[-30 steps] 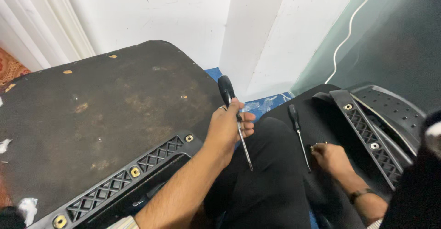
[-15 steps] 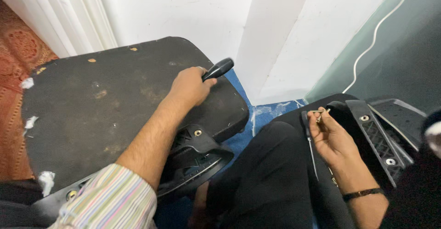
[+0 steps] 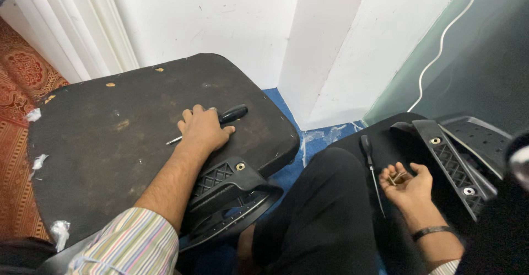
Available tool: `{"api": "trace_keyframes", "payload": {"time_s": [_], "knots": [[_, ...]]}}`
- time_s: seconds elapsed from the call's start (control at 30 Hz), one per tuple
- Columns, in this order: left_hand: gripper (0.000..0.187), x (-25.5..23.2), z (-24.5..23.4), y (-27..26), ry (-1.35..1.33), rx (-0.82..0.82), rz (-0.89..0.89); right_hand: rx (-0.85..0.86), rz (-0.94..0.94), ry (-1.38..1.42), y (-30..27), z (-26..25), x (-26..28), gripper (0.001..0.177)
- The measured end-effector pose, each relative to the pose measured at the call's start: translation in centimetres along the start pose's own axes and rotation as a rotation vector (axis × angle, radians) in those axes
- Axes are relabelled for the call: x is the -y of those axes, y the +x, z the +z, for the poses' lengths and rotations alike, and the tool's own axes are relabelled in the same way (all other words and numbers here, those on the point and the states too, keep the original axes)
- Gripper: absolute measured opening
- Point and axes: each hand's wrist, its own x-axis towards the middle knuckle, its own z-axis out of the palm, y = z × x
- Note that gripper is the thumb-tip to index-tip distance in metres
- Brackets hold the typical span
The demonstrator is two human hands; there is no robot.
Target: The person uses a screwdriver to remove multiple screws from a black plastic chair frame resting on a small table. They unscrew each fastener, place the screws on the table, and flip the frame to access additional screws, continuing the disassembly.
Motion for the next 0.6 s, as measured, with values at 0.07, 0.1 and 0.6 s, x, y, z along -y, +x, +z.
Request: {"api": "trace_keyframes", "payload": {"time_s": [0.07, 0.1, 0.6], "knots": [[0.068, -0.1, -0.8, -1.1, -0.025, -0.009, -0.005, -0.020, -0.046, -0.339, 1.0, -0.5, 0.4, 0.034], [0.070, 0.0, -1.2, -1.6, -0.040, -0.027, 0.005, -0.082, -0.097, -0.560, 1.4, -0.5, 0.3, 0.037], [0.035, 3.5, -5.9, -6.8, -0.712, -0.334, -0.035, 0.006, -0.475, -2.143, 1.1, 8.4, 2.5, 0.056]]}}
